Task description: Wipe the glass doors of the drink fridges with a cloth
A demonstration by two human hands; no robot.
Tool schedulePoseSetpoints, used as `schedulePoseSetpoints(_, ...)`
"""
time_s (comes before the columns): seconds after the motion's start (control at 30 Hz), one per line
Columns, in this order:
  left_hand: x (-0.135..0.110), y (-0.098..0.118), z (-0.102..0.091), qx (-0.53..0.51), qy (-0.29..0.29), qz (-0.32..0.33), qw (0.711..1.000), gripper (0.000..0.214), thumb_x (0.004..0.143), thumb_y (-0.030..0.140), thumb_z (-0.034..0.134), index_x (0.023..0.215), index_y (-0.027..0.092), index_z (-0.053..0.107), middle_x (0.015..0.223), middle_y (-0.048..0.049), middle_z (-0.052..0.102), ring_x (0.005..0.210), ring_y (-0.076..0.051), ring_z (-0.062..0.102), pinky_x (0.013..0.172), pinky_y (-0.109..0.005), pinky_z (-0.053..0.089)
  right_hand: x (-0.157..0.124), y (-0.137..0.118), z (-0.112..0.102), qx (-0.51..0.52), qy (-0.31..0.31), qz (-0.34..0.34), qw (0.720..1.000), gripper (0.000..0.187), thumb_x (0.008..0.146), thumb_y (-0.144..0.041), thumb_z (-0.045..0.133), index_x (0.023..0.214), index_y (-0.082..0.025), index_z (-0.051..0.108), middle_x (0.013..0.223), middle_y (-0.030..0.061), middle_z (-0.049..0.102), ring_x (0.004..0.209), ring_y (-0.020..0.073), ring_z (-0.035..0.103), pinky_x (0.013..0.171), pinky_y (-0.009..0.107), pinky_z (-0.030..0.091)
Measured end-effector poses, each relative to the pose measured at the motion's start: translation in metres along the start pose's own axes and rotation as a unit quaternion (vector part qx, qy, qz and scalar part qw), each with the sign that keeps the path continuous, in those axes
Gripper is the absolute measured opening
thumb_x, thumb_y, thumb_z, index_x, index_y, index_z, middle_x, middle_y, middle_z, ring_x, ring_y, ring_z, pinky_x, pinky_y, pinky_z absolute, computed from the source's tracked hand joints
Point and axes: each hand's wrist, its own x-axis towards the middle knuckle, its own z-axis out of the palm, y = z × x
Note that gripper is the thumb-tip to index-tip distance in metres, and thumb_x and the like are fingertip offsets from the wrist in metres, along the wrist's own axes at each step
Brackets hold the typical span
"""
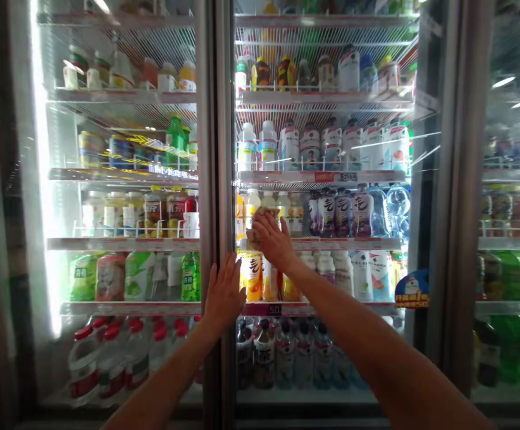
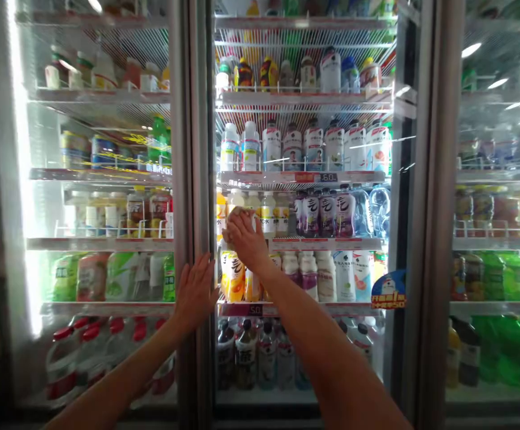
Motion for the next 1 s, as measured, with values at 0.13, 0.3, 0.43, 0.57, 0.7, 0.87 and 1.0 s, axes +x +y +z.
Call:
schedulePoseSetpoints(0.13,-0.003,0.001,0.000,0.000,-0.012,0.004,1.000,0.054,0.079,0.022,0.046,0.131,0.006,0.042,0.142,-0.0152,0.036,0.134,-0.028,0.030,0.110,-0.047,0.022,-0.045,-0.014,0.004,0.022,-0.077,-0.219,0.972,0.030,0.091,-0.023,0.044,0.120,-0.024,0.051,0.138,0.0022,0.045,0.132,0.0198,0.030,0.110,0.048,0.020)
schedulePoseSetpoints(0.3,0.005,0.009,0.009,-0.009,-0.015,0.024,1.000,0.055,0.078,0.019,0.045,0.132,0.008,0.040,0.143,-0.0148,0.036,0.135,-0.028,0.028,0.110,-0.048,0.023,-0.055,0.023,-0.015,-0.015,-0.060,-0.103,0.993,0.037,0.089,-0.024,0.044,0.126,-0.025,0.048,0.140,0.0039,0.041,0.134,0.0212,0.027,0.110,0.050,0.015)
schedulePoseSetpoints(0.43,0.012,0.025,0.017,-0.029,-0.028,0.019,0.999,0.058,0.077,0.018,0.045,0.134,0.009,0.036,0.144,-0.0154,0.033,0.136,-0.027,0.024,0.110,-0.050,0.022,-0.062,0.050,-0.027,-0.056,-0.009,0.062,0.996,0.044,0.087,-0.021,0.045,0.131,-0.021,0.044,0.145,0.0076,0.034,0.137,0.0237,0.020,0.110,0.050,0.012)
schedulePoseSetpoints(0.57,0.015,0.042,0.021,-0.041,-0.054,0.027,0.997,0.058,0.077,0.018,0.045,0.134,0.009,0.037,0.144,-0.0143,0.033,0.137,-0.027,0.022,0.110,-0.051,0.022,-0.108,0.055,-0.035,-0.031,-0.088,-0.114,0.989,0.043,0.086,-0.015,0.044,0.127,-0.026,0.048,0.139,0.0032,0.044,0.134,0.0193,0.027,0.111,0.047,0.010)
schedulePoseSetpoints(0.7,0.022,0.055,0.025,-0.047,-0.051,0.038,0.997,0.056,0.077,0.017,0.044,0.133,0.009,0.040,0.144,-0.0137,0.033,0.137,-0.027,0.023,0.111,-0.051,0.020,-0.100,0.082,-0.049,-0.079,-0.033,0.079,0.993,0.046,0.085,-0.018,0.044,0.132,-0.022,0.044,0.143,0.0091,0.037,0.134,0.0245,0.027,0.108,0.050,0.016)
schedulePoseSetpoints(0.87,0.025,0.069,0.027,-0.051,-0.037,0.053,0.997,0.053,0.080,0.019,0.043,0.132,0.008,0.041,0.143,-0.0149,0.034,0.136,-0.029,0.023,0.110,-0.051,0.021,-0.122,0.089,-0.054,-0.089,-0.054,0.059,0.993,0.048,0.085,-0.017,0.043,0.133,-0.021,0.042,0.143,0.0098,0.036,0.135,0.0246,0.024,0.108,0.049,0.017)
schedulePoseSetpoints(1.0,0.027,0.076,0.031,-0.055,-0.033,0.076,0.995,0.056,0.080,0.018,0.043,0.135,0.010,0.037,0.144,-0.0138,0.034,0.137,-0.028,0.020,0.111,-0.049,0.018,-0.152,0.090,-0.056,-0.081,-0.111,-0.045,0.990,0.046,0.085,-0.012,0.039,0.128,-0.027,0.047,0.139,0.0035,0.043,0.133,0.0197,0.029,0.110,0.046,0.011)
